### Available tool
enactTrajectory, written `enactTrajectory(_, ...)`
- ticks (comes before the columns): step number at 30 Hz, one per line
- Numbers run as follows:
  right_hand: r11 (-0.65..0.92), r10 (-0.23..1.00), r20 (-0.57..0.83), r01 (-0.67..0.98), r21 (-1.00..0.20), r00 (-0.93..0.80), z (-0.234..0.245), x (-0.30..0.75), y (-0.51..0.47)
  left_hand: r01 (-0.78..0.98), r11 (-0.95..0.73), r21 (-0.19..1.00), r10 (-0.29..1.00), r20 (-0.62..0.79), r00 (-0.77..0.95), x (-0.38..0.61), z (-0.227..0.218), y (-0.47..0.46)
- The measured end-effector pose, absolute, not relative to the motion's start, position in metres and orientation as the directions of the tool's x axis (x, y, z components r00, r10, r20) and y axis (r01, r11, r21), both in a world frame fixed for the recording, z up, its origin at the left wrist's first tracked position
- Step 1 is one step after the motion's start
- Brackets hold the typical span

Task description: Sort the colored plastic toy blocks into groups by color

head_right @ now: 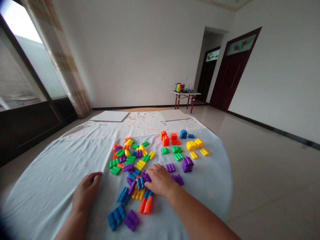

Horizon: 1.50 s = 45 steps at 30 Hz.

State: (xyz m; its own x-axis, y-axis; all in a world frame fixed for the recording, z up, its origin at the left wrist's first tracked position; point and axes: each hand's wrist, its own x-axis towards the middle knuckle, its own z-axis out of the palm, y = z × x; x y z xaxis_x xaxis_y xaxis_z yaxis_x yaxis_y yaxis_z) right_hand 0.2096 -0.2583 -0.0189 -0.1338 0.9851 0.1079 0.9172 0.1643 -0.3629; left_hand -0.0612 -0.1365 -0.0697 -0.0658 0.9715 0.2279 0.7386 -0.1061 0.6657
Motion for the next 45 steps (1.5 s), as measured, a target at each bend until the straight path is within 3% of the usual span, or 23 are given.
enactTrajectory(7, 0.342, 0.936, 0.254, 0.801, -0.492, -0.244, -0.018, 0.211, -0.266, 0.735, -0.090, 0.672, 0.976, 0.205, -0.068, -0.061, -0.067, -0.139)
enactTrajectory(11, 0.328, 0.932, 0.308, 0.807, -0.492, -0.191, 0.001, 0.242, -0.285, 0.748, -0.066, 0.660, 0.982, 0.176, -0.069, -0.061, -0.066, -0.137)
enactTrajectory(16, 0.209, 0.970, 0.202, 0.896, -0.392, -0.138, 0.016, 0.294, -0.306, 0.761, -0.043, 0.647, 0.986, 0.152, -0.073, -0.061, -0.065, -0.137)
enactTrajectory(21, 0.206, 0.978, 0.101, 0.934, -0.293, -0.184, 0.015, 0.312, -0.314, 0.770, -0.043, 0.636, 0.985, 0.158, -0.075, -0.061, -0.067, -0.135)
enactTrajectory(33, 0.232, 0.970, -0.014, 0.937, -0.261, -0.243, -0.004, 0.307, -0.313, 0.772, -0.039, 0.634, 0.986, 0.148, -0.072, -0.062, -0.069, -0.133)
enactTrajectory(41, 0.297, 0.951, 0.216, 0.849, -0.438, -0.221, 0.007, 0.255, -0.323, 0.762, -0.058, 0.645, 0.982, 0.174, -0.073, -0.060, -0.070, -0.136)
enactTrajectory(45, 0.217, 0.976, 0.111, 0.834, -0.507, -0.187, -0.011, 0.216, -0.323, 0.760, -0.050, 0.647, 0.983, 0.168, -0.078, -0.059, -0.068, -0.136)
